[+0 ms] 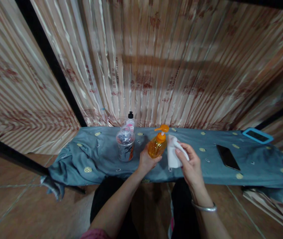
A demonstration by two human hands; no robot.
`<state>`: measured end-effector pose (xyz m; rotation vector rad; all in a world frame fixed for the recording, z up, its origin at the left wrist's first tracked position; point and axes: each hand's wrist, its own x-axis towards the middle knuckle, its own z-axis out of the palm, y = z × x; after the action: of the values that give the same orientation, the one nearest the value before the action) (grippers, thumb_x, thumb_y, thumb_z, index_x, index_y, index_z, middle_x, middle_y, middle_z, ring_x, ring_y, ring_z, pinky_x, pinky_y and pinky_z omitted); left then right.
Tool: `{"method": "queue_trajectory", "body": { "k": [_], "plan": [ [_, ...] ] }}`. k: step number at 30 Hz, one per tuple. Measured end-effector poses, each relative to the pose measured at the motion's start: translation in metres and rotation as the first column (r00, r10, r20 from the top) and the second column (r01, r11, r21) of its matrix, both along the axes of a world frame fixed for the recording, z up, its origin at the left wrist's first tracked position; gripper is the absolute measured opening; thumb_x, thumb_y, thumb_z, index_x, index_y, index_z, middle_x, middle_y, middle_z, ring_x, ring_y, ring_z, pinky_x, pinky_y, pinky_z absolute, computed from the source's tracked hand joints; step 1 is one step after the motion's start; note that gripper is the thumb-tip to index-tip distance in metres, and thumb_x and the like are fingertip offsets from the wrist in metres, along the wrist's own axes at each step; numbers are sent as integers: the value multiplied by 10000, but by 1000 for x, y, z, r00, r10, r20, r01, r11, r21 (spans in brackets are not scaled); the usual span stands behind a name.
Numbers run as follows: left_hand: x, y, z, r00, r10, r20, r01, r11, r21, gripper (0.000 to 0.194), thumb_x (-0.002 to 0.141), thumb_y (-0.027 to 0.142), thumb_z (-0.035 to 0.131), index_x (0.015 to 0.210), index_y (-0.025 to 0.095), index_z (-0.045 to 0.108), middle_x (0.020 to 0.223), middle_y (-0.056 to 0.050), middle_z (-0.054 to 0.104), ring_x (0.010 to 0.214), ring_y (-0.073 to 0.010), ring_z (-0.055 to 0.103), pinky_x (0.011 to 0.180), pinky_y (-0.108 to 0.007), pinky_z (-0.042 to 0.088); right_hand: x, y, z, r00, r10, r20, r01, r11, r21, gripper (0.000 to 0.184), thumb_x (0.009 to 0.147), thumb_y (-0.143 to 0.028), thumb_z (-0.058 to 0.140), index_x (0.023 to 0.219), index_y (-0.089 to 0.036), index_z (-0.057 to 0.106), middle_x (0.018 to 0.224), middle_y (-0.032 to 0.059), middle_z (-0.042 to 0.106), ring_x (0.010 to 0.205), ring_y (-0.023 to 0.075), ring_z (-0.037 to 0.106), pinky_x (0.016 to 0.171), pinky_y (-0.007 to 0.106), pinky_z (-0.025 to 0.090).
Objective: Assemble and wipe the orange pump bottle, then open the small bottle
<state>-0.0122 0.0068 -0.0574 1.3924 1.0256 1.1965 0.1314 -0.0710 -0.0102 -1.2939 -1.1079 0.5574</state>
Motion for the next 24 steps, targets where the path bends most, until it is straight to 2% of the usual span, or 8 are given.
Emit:
{"method": "queue_trajectory", "body": {
  "k": [2,5,9,13,16,19,22,24],
  "plan": [
    [1,-2,1,994,-30,108,33,999,-28,688,557,131,854,1205,179,629,1131,-89,764,1042,-279,728,959,-416,578,-22,4,10,991,98,92,-103,993,58,527,876,-610,619,1208,-201,632,1332,102,629,1260,264,562,1074,497,422],
    [2,-3,-1,971,-85,225,89,996,-4,658,627,186,831,1248,170,616,1184,-114,751,1056,-278,726,944,-390,593,-40,14,7,984,55,168,-71,993,93,531,938,-540,554,1358,-215,540,1450,121,543,1330,244,502,1120,477,364],
    [7,-1,-11,980,-84,180,72,995,70,603,609,127,804,1189,182,647,1215,-87,743,1100,-269,710,998,-394,568,-38,37,1,965,-74,250,47,992,115,726,830,-473,704,1421,-139,448,1359,176,565,1207,282,553,1030,494,415],
    [10,1,-15,983,-125,131,122,992,33,493,615,56,755,1090,170,687,1107,-65,780,1012,-259,738,946,-390,596,-31,60,11,950,-8,312,-5,999,41,436,813,-482,723,1103,-166,642,913,38,669,790,197,619,756,389,490],
    [7,-2,-10,989,-139,48,139,990,2,498,596,25,760,1069,171,700,1076,-52,787,1000,-262,738,937,-390,602,-29,66,13,949,30,312,-35,999,11,363,829,-496,713,1014,-189,656,797,-9,649,667,158,584,664,339,473],
    [5,-4,-7,989,-135,66,134,991,9,540,611,45,778,1125,180,682,1142,-58,770,1072,-257,717,986,-377,581,-32,61,-3,962,-32,272,17,998,57,474,850,-582,664,1105,-184,627,916,31,670,804,201,624,791,415,496],
    [4,-3,-12,985,-148,88,145,989,37,488,664,116,786,1133,179,667,1167,-71,757,1088,-259,713,998,-388,579,-42,51,-36,981,-57,183,38,994,106,632,902,-667,541,1318,-192,528,1293,117,606,1129,270,600,1015,522,426],
    [2,-1,-16,990,-119,79,113,991,70,503,662,151,806,1138,184,647,1193,-81,743,1090,-263,713,1004,-400,578,-47,45,-61,993,-22,112,14,997,75,686,934,-705,432,1399,-201,467,1339,128,592,1173,278,594,1042,539,415]
  ]
}}
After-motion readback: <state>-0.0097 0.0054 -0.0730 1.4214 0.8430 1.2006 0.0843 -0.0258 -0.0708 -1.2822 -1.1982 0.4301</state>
